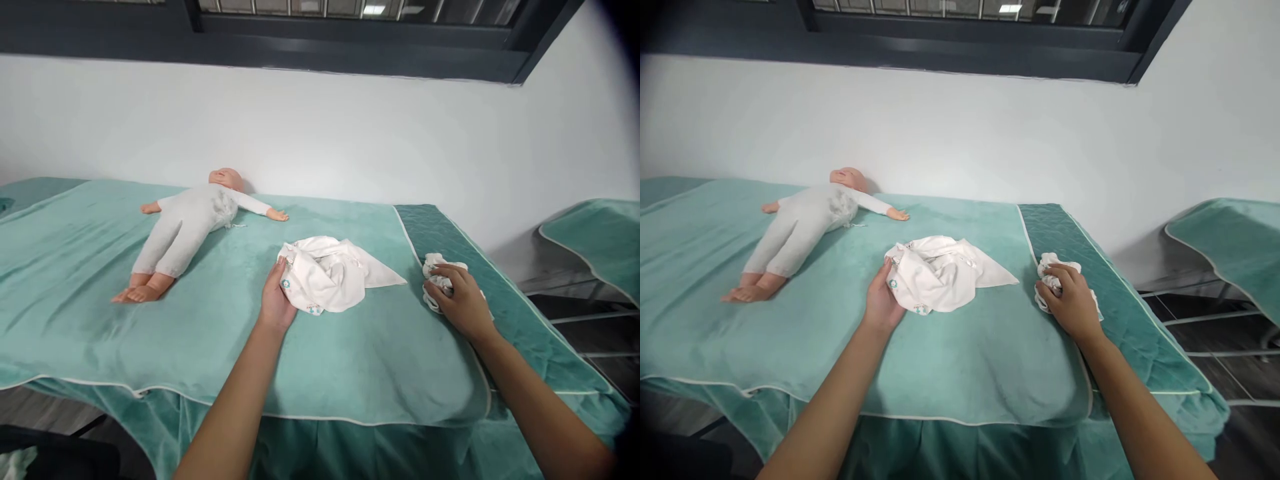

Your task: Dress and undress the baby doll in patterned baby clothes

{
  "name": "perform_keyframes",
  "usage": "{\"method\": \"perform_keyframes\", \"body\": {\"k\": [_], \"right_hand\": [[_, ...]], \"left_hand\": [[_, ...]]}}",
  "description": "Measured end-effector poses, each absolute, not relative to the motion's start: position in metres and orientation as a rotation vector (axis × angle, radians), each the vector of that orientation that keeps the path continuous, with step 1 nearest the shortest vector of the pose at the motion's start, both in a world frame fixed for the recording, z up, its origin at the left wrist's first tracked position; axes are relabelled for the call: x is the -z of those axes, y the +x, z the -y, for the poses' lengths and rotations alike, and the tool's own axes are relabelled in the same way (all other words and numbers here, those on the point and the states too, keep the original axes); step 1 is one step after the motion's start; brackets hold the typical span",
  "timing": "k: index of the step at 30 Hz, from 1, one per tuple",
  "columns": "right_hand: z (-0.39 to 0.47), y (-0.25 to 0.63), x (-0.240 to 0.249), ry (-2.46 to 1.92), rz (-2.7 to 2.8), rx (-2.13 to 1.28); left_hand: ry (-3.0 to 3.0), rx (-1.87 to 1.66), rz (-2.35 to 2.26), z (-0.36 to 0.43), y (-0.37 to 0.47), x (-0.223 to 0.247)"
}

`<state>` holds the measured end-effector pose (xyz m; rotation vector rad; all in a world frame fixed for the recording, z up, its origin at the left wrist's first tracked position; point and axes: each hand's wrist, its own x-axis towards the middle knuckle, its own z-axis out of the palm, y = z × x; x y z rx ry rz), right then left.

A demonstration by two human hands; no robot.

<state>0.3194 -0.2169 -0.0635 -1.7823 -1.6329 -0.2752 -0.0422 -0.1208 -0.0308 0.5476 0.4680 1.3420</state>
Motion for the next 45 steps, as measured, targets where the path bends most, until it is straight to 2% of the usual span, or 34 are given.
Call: {"method": "perform_keyframes", "body": {"k": [6,14,17,22,25,28,33,40,42,45], "right_hand": [[0.224,0.312,0.045,-1.953,1.711,0.443],[0.218,0.271,0.001,-1.852,1.686,0.478],[0.201,0.237,-0.018,-1.744,1.736,0.324],[0.182,0.180,-0.079,-1.393,1.904,-0.212],[0.177,0.157,-0.118,-1.176,2.077,-0.467],[0.175,0.144,-0.146,-1.164,2.230,-0.517],[0.188,0.141,-0.174,-1.307,2.273,-0.369],[0.227,0.137,-0.205,-1.246,2.443,-0.775],[0.231,0.137,-0.208,-1.292,2.456,-0.752],[0.233,0.144,-0.208,-1.481,2.404,-0.539]], "left_hand": [[0.603,-1.234,-0.528,0.120,-0.048,0.019],[1.121,-0.856,-1.029,0.097,-0.073,-0.019],[1.421,-0.815,-1.097,0.101,-0.069,-0.048],[2.050,-0.683,-0.795,0.130,-0.067,-0.116],[2.341,-0.631,-0.805,0.149,-0.072,-0.152],[2.611,-0.598,-0.872,0.161,-0.080,-0.174],[2.969,-0.847,-1.157,0.168,-0.099,-0.181],[2.886,-1.377,-1.107,0.174,-0.103,-0.177],[2.828,-1.508,-1.039,0.177,-0.100,-0.180],[2.691,-1.591,-1.024,0.179,-0.098,-0.181]]}}
